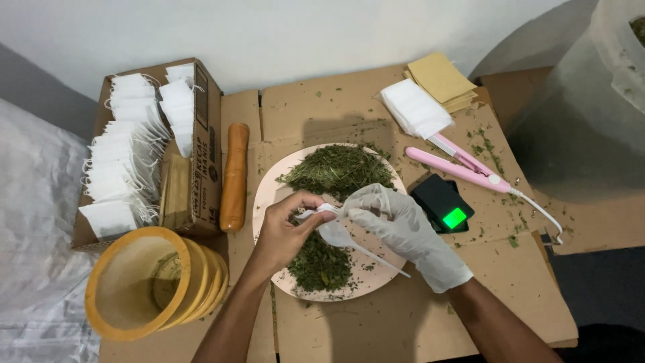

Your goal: Filling small filter bags with dried tea leaves using a spoon and weighing them on a digital scale.

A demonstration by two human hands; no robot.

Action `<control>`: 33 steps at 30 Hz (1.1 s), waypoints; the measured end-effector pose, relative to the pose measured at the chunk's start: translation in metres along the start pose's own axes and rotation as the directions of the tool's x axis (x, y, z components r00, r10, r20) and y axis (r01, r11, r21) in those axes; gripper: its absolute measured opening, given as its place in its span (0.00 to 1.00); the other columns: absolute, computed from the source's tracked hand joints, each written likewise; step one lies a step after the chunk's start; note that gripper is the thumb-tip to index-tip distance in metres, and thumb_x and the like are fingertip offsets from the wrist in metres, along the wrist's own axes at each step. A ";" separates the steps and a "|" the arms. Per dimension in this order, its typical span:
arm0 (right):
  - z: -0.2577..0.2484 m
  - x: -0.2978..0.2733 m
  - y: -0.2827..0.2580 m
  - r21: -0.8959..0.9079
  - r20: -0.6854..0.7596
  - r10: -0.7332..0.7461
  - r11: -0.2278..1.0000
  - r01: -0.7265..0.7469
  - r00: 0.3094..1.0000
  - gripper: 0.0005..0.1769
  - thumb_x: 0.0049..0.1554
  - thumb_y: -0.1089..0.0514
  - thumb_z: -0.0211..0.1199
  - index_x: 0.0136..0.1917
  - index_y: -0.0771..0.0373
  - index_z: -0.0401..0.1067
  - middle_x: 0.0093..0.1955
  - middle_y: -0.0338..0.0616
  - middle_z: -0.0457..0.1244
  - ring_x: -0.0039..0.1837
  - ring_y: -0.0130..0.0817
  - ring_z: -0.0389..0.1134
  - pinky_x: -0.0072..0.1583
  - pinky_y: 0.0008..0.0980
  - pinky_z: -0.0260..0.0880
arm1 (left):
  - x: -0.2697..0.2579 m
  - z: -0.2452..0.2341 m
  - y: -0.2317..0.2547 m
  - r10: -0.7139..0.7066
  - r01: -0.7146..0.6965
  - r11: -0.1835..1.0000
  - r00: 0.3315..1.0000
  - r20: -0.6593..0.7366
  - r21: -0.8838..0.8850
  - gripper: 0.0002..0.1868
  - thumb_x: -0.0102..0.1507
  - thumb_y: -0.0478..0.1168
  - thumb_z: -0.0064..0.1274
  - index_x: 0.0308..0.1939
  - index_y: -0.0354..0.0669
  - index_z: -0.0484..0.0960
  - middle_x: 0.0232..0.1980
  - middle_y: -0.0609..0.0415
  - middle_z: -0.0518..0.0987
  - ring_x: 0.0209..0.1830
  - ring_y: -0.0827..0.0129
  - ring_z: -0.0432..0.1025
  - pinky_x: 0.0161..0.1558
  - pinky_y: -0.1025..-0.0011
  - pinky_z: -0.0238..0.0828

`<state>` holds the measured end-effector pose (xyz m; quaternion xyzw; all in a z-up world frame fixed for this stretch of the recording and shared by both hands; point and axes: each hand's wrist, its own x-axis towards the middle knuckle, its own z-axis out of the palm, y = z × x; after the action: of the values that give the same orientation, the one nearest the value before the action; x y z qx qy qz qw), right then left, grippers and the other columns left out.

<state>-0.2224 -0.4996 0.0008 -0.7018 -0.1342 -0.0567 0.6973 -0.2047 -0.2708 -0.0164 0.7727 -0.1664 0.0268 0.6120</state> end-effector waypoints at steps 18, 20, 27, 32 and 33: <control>0.000 -0.001 -0.003 0.016 0.148 0.047 0.999 -0.050 0.988 0.12 0.62 0.62 0.72 0.58 0.67 0.86 0.52 0.52 0.77 0.53 0.34 0.73 0.54 0.42 0.76 | 0.005 0.007 0.006 0.347 -0.329 0.911 0.937 -0.032 0.250 0.15 0.64 0.36 0.70 0.52 0.43 0.82 0.60 0.37 0.83 0.63 0.39 0.77 0.67 0.38 0.74; -0.003 -0.002 0.001 0.029 0.147 0.056 0.998 -0.061 0.988 0.12 0.63 0.62 0.71 0.59 0.66 0.86 0.52 0.50 0.76 0.54 0.32 0.72 0.55 0.42 0.75 | 0.002 0.005 0.003 0.377 -0.339 0.887 0.923 -0.069 0.312 0.16 0.64 0.38 0.71 0.52 0.45 0.82 0.65 0.39 0.77 0.66 0.39 0.74 0.68 0.39 0.72; -0.007 -0.007 0.016 0.023 0.166 0.047 0.998 -0.052 0.985 0.16 0.63 0.60 0.71 0.63 0.66 0.85 0.57 0.54 0.77 0.62 0.38 0.74 0.58 0.45 0.76 | 0.001 0.004 0.012 0.412 -0.311 0.803 0.906 -0.097 0.508 0.11 0.67 0.47 0.69 0.53 0.59 0.90 0.74 0.46 0.69 0.71 0.47 0.63 0.69 0.48 0.57; -0.008 -0.005 0.011 0.001 0.180 0.053 0.999 -0.054 0.982 0.18 0.63 0.58 0.72 0.64 0.65 0.85 0.60 0.54 0.77 0.64 0.41 0.75 0.60 0.45 0.76 | 0.001 0.001 0.001 0.348 -0.283 0.860 0.934 -0.083 0.426 0.11 0.68 0.46 0.68 0.55 0.60 0.91 0.71 0.51 0.73 0.68 0.51 0.66 0.66 0.50 0.58; -0.007 -0.003 0.011 -0.001 0.183 0.031 1.000 -0.031 0.983 0.19 0.62 0.57 0.73 0.65 0.65 0.84 0.63 0.53 0.76 0.66 0.41 0.75 0.62 0.44 0.76 | 0.001 -0.001 0.000 0.324 -0.274 0.883 0.943 -0.072 0.381 0.10 0.69 0.44 0.66 0.55 0.61 0.91 0.69 0.53 0.75 0.67 0.53 0.67 0.65 0.50 0.58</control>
<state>-0.2216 -0.5064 -0.0103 -0.7056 -0.1869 0.0189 0.6833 -0.2032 -0.2705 -0.0164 0.8344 -0.2343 0.2034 0.4555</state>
